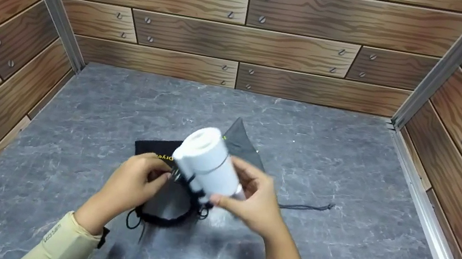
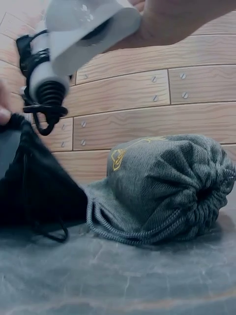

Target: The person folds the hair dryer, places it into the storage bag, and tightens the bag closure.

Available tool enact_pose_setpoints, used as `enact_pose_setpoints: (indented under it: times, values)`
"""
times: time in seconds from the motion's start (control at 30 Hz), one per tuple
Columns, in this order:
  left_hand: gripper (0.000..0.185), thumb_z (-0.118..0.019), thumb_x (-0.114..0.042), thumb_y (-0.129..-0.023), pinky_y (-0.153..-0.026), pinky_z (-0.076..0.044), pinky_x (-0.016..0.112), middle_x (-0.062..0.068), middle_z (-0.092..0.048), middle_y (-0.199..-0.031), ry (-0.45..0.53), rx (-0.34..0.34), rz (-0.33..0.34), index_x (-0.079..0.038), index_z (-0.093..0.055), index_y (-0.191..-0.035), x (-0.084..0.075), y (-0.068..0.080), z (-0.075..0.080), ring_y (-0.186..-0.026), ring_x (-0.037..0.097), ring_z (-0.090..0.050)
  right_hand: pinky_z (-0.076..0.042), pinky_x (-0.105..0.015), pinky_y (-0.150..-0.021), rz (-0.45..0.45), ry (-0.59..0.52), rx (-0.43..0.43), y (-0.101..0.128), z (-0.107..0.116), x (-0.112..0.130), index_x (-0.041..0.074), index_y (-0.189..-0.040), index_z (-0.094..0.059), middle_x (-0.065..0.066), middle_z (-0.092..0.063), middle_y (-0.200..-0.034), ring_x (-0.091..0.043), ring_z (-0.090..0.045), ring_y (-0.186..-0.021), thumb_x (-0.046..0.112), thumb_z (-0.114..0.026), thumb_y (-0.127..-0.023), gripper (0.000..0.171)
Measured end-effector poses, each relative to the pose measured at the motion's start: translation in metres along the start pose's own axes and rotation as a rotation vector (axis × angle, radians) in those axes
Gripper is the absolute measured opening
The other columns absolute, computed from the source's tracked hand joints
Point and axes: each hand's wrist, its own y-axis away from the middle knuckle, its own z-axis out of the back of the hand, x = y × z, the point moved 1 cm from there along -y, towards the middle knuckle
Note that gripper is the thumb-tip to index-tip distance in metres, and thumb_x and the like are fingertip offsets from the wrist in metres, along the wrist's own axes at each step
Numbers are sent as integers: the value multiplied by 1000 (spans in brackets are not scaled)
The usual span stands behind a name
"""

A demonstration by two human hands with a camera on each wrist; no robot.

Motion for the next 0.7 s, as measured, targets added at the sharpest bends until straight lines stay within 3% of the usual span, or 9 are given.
enact_pose_setpoints:
  times: [0.17,0.33,0.47,0.7]
  values:
    - [8,-75,-16,-98,-70,-55,29,-2,-68,-87,97,11,26,-12,-82,-97,-1,-5,3,-77,12,-63,-63,-37,-93,57,53,139,11,-9,0,-7,-138,-63,-20,-73,-131,-27,-76,-110,-15,-90,-68,76]
    - [5,-76,-8,-95,-64,-49,25,-1,-65,-80,178,-47,-15,-9,-81,-93,-2,-11,6,-72,10,-56,-61,-29,-95,29,233,105,19,-18,1,3,-136,-69,-13,-74,-133,-18,-74,-112,-1,-99,-66,76]
    - [5,-76,-7,-95,-65,-50,25,0,-67,-82,229,-54,-20,-8,-80,-94,-4,-13,9,-73,10,-57,-59,-24,-97,43,359,91,23,-23,-1,10,-135,-72,-9,-75,-132,-14,-73,-115,11,-102,-65,76]
    - [6,-75,-5,-98,-70,-55,27,3,-71,-89,248,-45,-23,-6,-80,-98,-7,-13,11,-79,12,-63,-55,-18,-102,250,559,75,24,-30,-4,9,-135,-72,-10,-77,-129,-24,-75,-115,14,-104,-63,79]
